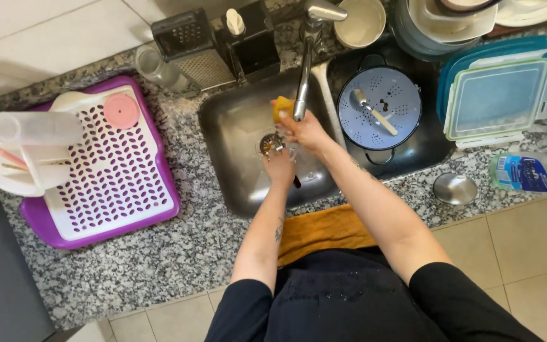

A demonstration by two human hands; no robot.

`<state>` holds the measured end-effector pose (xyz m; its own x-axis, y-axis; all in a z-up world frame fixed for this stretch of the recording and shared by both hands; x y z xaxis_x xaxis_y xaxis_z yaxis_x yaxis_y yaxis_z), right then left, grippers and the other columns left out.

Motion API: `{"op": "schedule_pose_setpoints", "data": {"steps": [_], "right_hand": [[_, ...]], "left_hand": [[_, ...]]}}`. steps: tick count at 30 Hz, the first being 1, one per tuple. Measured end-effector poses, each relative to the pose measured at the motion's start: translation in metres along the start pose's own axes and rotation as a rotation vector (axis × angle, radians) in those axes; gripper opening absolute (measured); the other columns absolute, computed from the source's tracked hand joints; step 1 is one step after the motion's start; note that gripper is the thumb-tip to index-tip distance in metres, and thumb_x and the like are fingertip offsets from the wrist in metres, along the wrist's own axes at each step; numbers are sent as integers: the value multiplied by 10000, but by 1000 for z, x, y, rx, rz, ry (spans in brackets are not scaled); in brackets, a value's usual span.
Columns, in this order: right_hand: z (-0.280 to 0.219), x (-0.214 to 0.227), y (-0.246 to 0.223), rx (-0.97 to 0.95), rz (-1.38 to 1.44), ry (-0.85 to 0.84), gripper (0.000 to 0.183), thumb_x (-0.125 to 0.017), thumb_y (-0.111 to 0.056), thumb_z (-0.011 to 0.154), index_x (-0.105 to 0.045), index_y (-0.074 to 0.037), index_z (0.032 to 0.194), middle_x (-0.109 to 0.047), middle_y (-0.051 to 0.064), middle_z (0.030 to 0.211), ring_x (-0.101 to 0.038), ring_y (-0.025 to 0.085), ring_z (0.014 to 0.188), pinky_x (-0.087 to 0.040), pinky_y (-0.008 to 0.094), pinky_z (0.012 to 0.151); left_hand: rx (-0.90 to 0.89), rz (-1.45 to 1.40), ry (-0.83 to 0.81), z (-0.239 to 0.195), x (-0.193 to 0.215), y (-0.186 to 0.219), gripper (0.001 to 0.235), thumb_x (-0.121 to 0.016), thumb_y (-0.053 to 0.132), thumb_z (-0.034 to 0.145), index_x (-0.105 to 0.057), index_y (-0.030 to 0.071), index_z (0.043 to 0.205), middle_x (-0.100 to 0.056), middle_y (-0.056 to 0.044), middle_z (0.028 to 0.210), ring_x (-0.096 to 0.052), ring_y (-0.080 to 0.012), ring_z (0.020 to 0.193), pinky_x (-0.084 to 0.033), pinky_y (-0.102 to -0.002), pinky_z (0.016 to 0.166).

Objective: The person washes a glass, a pink cup, a straw, and cutlery in a kitchen sink using a yellow sponge and running water. They place the cleaned items into a purple dish rack. The person also retrieves a fork from a drawer to wash it.

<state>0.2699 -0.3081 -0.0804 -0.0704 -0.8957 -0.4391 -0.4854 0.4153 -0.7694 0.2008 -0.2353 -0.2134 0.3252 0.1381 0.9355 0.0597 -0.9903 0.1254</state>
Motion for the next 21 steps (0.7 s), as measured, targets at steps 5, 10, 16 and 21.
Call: {"op": "schedule_pose_setpoints", "data": {"steps": [5, 10, 16, 21], "right_hand": [[21, 32, 7, 186, -99, 39, 262, -601, -233, 931, -560, -101, 708, -490, 39, 489, -436, 93, 367, -332, 209, 323], [-18, -8, -16, -22, -148, -92, 455, -748, -158, 780, -561, -51, 1180, -634, 159, 977, -632, 197, 642, -614, 361, 606], [30, 78, 39, 208, -452, 135, 209, -548, -155, 928, -641, -69, 1095, -641, 111, 763, -579, 154, 645, -510, 308, 548], [3, 93, 110, -333, 153, 280, 292, -558, -198, 861, -549, 22, 1052, -596, 209, 866, -656, 334, 697, -573, 447, 581]], "left_hand": [[104, 80, -215, -25, 45, 2, 261, -497, 302, 847, -700, 138, 856, -706, -75, 907, -590, -250, 913, -257, -373, 801], [230, 43, -238, -13, 10, -16, 242, -456, 196, 864, -690, 138, 878, -705, -73, 889, -580, -264, 929, -231, -365, 794], [364, -750, -216, -19, -9, -52, 443, -522, 213, 917, -386, 41, 1302, -619, -249, 1106, -638, -410, 957, -537, -487, 741], [349, -938, -29, -57, 71, -47, 267, -432, 254, 953, -571, 148, 1155, -659, -151, 812, -645, -342, 904, -499, -446, 796]]}}
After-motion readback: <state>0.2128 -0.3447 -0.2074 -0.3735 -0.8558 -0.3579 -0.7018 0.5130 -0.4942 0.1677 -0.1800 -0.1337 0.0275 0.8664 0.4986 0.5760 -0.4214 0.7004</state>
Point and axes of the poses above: each hand's wrist, its own z-axis towards the middle knuckle, its own x-axis out of the back of the hand, y = z × x, the point moved 8 cm from there along z, towards the middle knuckle
